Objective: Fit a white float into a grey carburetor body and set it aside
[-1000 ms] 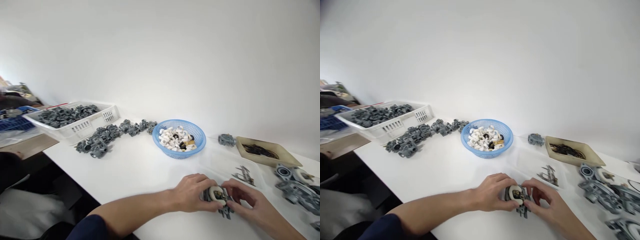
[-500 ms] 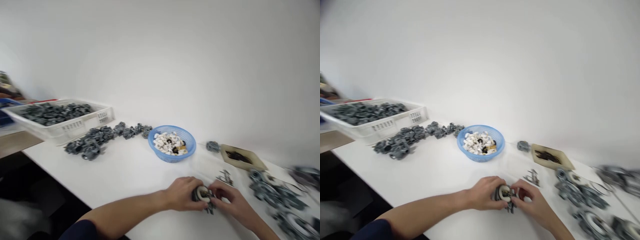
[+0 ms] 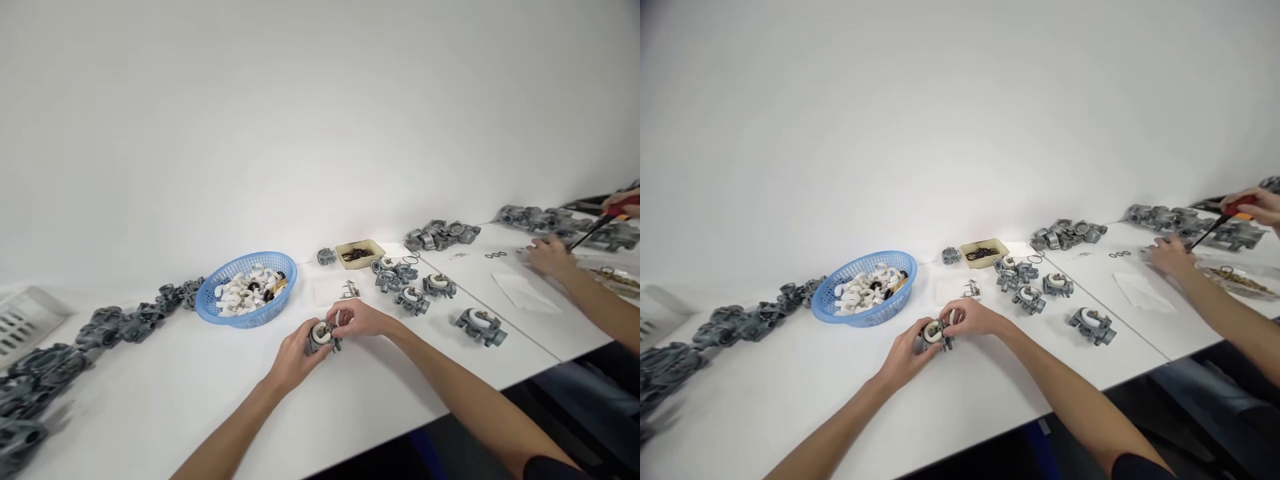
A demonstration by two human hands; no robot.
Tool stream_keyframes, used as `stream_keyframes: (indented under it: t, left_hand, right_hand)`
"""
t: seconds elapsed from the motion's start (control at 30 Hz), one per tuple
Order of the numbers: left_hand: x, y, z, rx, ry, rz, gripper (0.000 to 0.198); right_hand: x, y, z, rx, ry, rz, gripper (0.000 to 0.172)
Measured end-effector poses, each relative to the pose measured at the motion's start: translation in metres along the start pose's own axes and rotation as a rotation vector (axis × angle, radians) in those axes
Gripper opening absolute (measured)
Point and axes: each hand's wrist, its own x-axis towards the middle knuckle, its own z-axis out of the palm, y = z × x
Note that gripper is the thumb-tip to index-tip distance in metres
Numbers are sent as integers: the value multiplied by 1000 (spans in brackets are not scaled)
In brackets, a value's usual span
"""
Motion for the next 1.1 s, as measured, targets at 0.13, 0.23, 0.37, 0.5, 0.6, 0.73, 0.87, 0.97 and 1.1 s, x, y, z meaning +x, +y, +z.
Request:
stream_keyframes:
  t: [0.13,0.23,0.37,0.5,0.6,0.73,0.87,0.97,1.1]
  left_hand:
    - [0,0,0,-5,5,10,44]
    - [0,1,-1,-8,22,11,46]
    - [-3,7,-2,-4,36,36,44]
    - [-3,9,-3,11,50,65,38]
    - [-1,8,-2,11,75,69,33]
    - [-1,7,0,-4,90,66,34]
    - [-1,6,0,-1,88,67,32]
    - [-2,5,0,15,87,69,29]
    - [-2,2,1,39,91,74,27]
  right_hand:
    - [-1,1,2,0,34,-19,37]
    - [-2,0,3,-1,57,-17,38]
    - [-3,-2,5,4,88,-27,39]
    - [-2,0,8,18,99,-46,37]
    - [1,5,10,18,106,-40,36]
    - [2,7,10,0,108,-19,34]
    - [1,3,12,-13,106,-12,32]
    - [-1,2,14,-15,108,-20,32]
    - [-1,3,15,-22,114,-21,33]
